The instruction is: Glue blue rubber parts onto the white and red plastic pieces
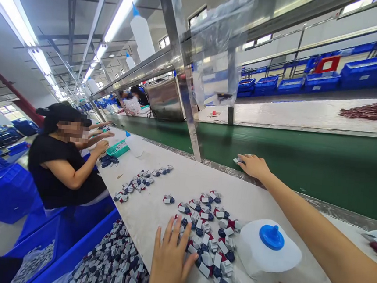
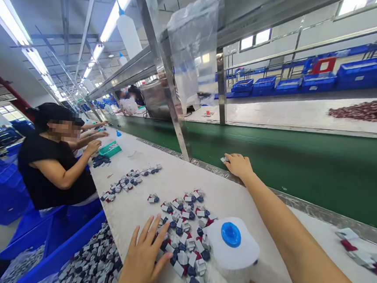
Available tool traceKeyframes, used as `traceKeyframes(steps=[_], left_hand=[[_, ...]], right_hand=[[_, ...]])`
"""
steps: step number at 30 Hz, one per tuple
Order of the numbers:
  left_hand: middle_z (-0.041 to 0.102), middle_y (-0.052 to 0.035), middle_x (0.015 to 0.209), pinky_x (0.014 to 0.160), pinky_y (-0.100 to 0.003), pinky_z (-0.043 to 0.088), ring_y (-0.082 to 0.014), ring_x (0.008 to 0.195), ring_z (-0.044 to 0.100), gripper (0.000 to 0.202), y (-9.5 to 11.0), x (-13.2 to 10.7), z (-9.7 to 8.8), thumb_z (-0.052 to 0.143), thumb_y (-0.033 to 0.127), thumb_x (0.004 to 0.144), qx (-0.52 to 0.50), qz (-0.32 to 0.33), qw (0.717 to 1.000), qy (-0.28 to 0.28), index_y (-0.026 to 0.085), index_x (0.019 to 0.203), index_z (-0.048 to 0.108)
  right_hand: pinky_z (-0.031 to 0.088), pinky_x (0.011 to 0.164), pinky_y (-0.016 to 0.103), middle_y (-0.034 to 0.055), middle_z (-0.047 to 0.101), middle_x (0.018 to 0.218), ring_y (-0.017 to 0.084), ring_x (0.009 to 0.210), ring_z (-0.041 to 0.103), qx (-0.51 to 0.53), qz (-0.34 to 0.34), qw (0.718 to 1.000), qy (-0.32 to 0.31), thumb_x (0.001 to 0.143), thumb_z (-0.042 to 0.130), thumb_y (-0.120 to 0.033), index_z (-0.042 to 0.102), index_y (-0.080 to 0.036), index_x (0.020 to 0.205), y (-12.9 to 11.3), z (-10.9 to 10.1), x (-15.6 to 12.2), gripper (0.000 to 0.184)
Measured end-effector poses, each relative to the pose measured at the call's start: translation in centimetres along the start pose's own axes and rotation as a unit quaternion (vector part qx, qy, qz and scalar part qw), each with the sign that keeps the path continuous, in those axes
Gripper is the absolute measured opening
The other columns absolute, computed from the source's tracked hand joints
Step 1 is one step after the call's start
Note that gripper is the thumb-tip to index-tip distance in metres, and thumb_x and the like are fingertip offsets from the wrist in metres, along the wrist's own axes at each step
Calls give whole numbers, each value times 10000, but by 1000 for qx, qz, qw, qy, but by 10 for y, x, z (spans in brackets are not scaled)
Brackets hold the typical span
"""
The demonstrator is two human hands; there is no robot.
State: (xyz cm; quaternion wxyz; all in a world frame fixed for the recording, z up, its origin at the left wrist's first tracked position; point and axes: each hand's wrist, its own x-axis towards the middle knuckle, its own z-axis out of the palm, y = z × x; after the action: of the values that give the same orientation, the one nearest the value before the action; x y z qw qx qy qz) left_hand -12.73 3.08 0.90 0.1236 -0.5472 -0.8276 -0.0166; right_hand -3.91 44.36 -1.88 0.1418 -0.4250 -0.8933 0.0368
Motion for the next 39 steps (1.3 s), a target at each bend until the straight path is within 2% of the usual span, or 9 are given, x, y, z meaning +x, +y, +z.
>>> traceKeyframes(steps=[9, 13, 16, 20, 24, 29, 31, 34, 39], left_hand=[[523, -45, 1462, 1086, -507, 398, -274, 1321, 493, 506, 7, 11, -5, 505, 288, 943, -32, 66, 997, 28, 291, 1444, 431], [739, -57, 1060, 880, -358, 517, -218, 960, 682, 238, 13, 6, -14, 493, 235, 939, -139, 67, 986, 67, 222, 1108, 660], [677, -12, 677, 588, -265, 465, -164, 610, 629, 178, 23, -5, -21, 507, 277, 929, -280, 7, 958, 67, 214, 848, 652], [549, 29, 521, 492, -230, 393, -122, 471, 520, 310, 50, -21, -34, 528, 487, 908, -545, -87, 834, 0, 210, 856, 656], [700, -51, 781, 595, -243, 492, -164, 675, 652, 474, 96, -34, -51, 605, 607, 821, -705, -81, 697, -101, 193, 1037, 685], [729, -105, 1030, 754, -266, 545, -213, 908, 687, 466, 150, -56, -57, 710, 523, 776, -748, 4, 626, -222, 214, 1124, 714], [727, -83, 909, 729, -252, 548, -185, 815, 686, 334, 163, -64, -54, 759, 468, 746, -752, 40, 607, -256, 187, 925, 766], [717, -63, 788, 552, -209, 529, -147, 667, 657, 346, 172, -70, -50, 834, 455, 650, -768, -22, 543, -339, 156, 804, 752], [751, -84, 895, 471, -148, 491, -96, 632, 624, 481, 171, -69, -48, 907, 400, 553, -793, -148, 437, -398, 149, 939, 766]], right_hand=[[553, 793, 377, 67, 631, 1092, 181, 911, 631, 95, 39, 994, -36, 962, 573, -338, 594, -156, 1164, -7, 13, 11, 273], [546, 794, 376, 57, 636, 1051, 177, 896, 627, 167, 44, 985, -8, 950, 590, -336, 609, -150, 1111, -17, -4, -6, 247], [537, 766, 355, 42, 637, 973, 163, 834, 622, 239, 61, 968, 35, 935, 597, -325, 595, -148, 1068, -16, -29, -47, 222], [529, 700, 324, 32, 647, 872, 165, 735, 613, 327, 58, 939, 90, 867, 568, -334, 536, -209, 939, -9, -79, -143, 147], [536, 664, 329, 19, 635, 821, 178, 697, 612, 372, 38, 920, 118, 847, 520, -416, 506, -243, 894, -20, -128, -275, 180], [542, 598, 282, -7, 621, 751, 164, 670, 619, 383, 61, 914, 120, 859, 526, -297, 519, -273, 846, -60, -141, -416, 29], [561, 592, 290, -12, 643, 766, 177, 682, 641, 375, 89, 915, 123, 870, 521, -359, 507, -293, 841, -67, -135, -446, 73], [586, 594, 314, -27, 693, 820, 199, 690, 669, 320, 135, 931, 113, 861, 482, -538, 537, -354, 959, -46, -134, -467, 216], [527, 666, 451, 154, 685, 942, 353, 901, 640, 136, 239, 958, 85, 842, 487, -441, 668, -214, 1068, 58, -150, -465, 368]])
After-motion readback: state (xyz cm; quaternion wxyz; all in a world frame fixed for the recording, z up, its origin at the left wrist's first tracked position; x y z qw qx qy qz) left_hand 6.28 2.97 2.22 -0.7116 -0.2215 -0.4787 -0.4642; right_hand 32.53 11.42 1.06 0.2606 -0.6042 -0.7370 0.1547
